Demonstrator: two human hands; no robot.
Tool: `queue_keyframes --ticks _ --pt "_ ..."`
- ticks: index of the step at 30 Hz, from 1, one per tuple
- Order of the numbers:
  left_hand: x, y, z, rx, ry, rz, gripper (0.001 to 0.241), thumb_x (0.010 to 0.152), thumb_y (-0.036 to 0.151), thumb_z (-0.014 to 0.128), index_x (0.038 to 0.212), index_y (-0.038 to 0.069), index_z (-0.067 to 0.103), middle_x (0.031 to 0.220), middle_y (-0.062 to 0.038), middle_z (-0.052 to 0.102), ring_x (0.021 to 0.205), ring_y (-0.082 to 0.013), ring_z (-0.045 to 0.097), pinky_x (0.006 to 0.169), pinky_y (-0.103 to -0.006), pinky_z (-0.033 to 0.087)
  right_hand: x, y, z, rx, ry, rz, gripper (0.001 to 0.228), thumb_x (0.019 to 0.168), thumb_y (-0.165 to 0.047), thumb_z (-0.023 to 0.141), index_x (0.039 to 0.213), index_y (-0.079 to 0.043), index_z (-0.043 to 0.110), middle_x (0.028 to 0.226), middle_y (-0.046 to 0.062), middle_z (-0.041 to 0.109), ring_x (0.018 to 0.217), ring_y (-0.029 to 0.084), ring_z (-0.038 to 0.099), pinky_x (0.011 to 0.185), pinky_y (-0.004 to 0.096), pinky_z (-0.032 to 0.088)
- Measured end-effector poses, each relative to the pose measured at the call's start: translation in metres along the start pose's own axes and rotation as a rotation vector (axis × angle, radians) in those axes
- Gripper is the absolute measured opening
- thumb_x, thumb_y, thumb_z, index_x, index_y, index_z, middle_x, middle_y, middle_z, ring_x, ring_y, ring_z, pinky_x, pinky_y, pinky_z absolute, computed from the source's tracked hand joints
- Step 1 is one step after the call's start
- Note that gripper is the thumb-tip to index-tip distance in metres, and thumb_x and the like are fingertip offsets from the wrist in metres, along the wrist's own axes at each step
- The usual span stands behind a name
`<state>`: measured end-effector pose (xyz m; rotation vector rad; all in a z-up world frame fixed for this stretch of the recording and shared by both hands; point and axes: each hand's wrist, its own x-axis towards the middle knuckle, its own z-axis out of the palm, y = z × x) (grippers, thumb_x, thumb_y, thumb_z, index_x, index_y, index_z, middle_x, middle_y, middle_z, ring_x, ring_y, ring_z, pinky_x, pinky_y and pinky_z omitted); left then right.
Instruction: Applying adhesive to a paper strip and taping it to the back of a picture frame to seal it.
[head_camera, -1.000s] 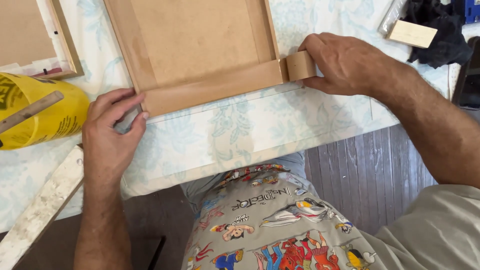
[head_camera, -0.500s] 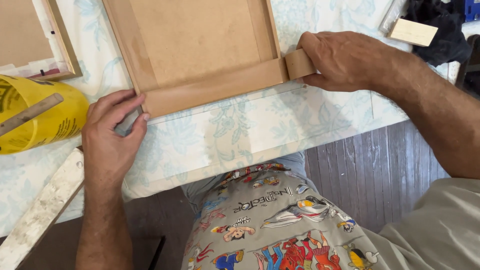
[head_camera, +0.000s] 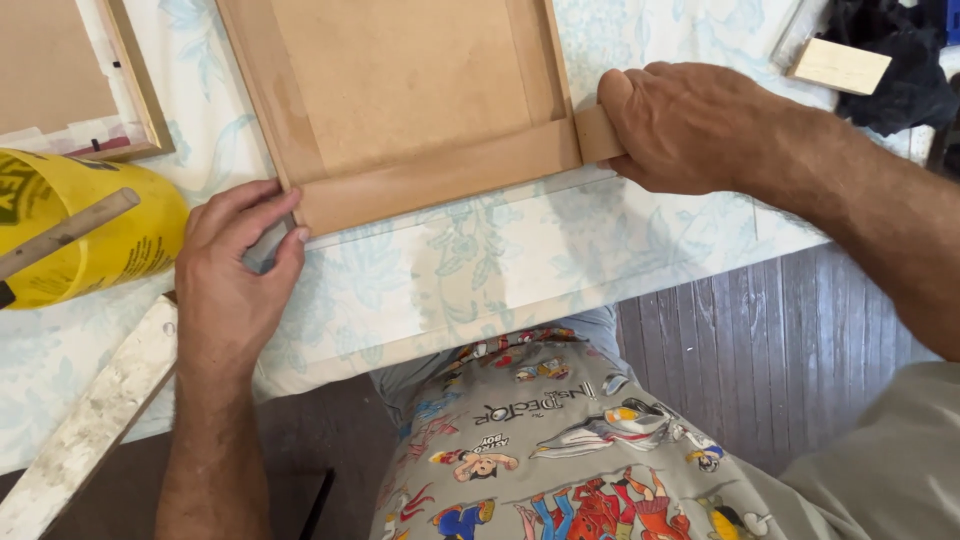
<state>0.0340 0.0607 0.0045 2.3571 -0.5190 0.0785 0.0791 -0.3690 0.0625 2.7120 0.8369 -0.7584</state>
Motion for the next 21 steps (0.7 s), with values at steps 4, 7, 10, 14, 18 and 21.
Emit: queue_keyframes --ticks 4,7,10,14,18,21 --pt "0.001 -0.001 0.000 0.008 -0.016 0.010 0.037 0.095 -0.002 0.079 0.132 0.001 0.074 0.132 -0.018 0.067 0.121 -0.0341 0.059 0.107 -0.0455 0.047 0.004 -0.007 -0.008 -0.231 -0.126 0.046 0.043 0.110 -0.050 0.044 0.095 -0.009 0.046 0.071 0.005 0.060 0.064 0.025 0.064 0.060 0.040 0.055" --pt "0.001 0.002 -0.001 -0.004 -0.016 0.012 0.036 0.096 -0.003 0.078 0.132 -0.001 0.073 0.132 -0.019 0.067 0.122 -0.0350 0.058 0.107 -0.0456 0.047 0.008 -0.012 -0.009 -0.311 -0.141 0.052 0.039 0.112 -0.041 0.035 0.092 -0.010 0.046 0.067 0.005 0.059 0.058 0.024 0.062 0.050 0.039 0.049" --pt "0.001 0.001 0.001 -0.019 -0.001 0.020 0.035 0.096 -0.003 0.077 0.131 -0.002 0.073 0.132 -0.020 0.066 0.121 -0.0351 0.058 0.107 -0.0456 0.046 0.010 -0.016 -0.018 -0.320 -0.194 0.057 0.029 0.110 -0.022 0.030 0.088 -0.012 0.045 0.061 0.002 0.052 0.050 0.019 0.052 0.043 0.034 0.042" --pt "0.001 -0.001 0.002 -0.032 0.019 0.022 0.035 0.095 -0.003 0.076 0.130 -0.002 0.072 0.132 -0.019 0.066 0.121 -0.0347 0.058 0.108 -0.0453 0.046 0.010 -0.018 -0.017 -0.428 -0.193 0.002 0.029 0.106 -0.005 0.028 0.082 -0.015 0.042 0.056 -0.005 0.039 0.044 0.009 0.036 0.038 0.027 0.031" --pt "0.000 -0.002 0.004 -0.034 0.042 0.028 0.034 0.095 -0.004 0.078 0.129 0.000 0.073 0.132 -0.018 0.067 0.120 -0.0335 0.060 0.108 -0.0434 0.047 0.011 -0.020 -0.022 -0.370 -0.247 0.029 0.031 0.109 -0.009 0.025 0.083 -0.014 0.042 0.057 -0.004 0.040 0.046 0.010 0.035 0.040 0.027 0.033" --pt "0.002 -0.005 0.003 -0.037 0.030 0.018 0.034 0.095 -0.002 0.077 0.128 0.000 0.073 0.133 -0.018 0.067 0.120 -0.0332 0.059 0.106 -0.0437 0.046 0.012 -0.022 -0.021 -0.348 -0.243 0.044 0.030 0.109 -0.009 0.025 0.084 -0.014 0.042 0.058 -0.003 0.041 0.047 0.011 0.036 0.040 0.028 0.034"
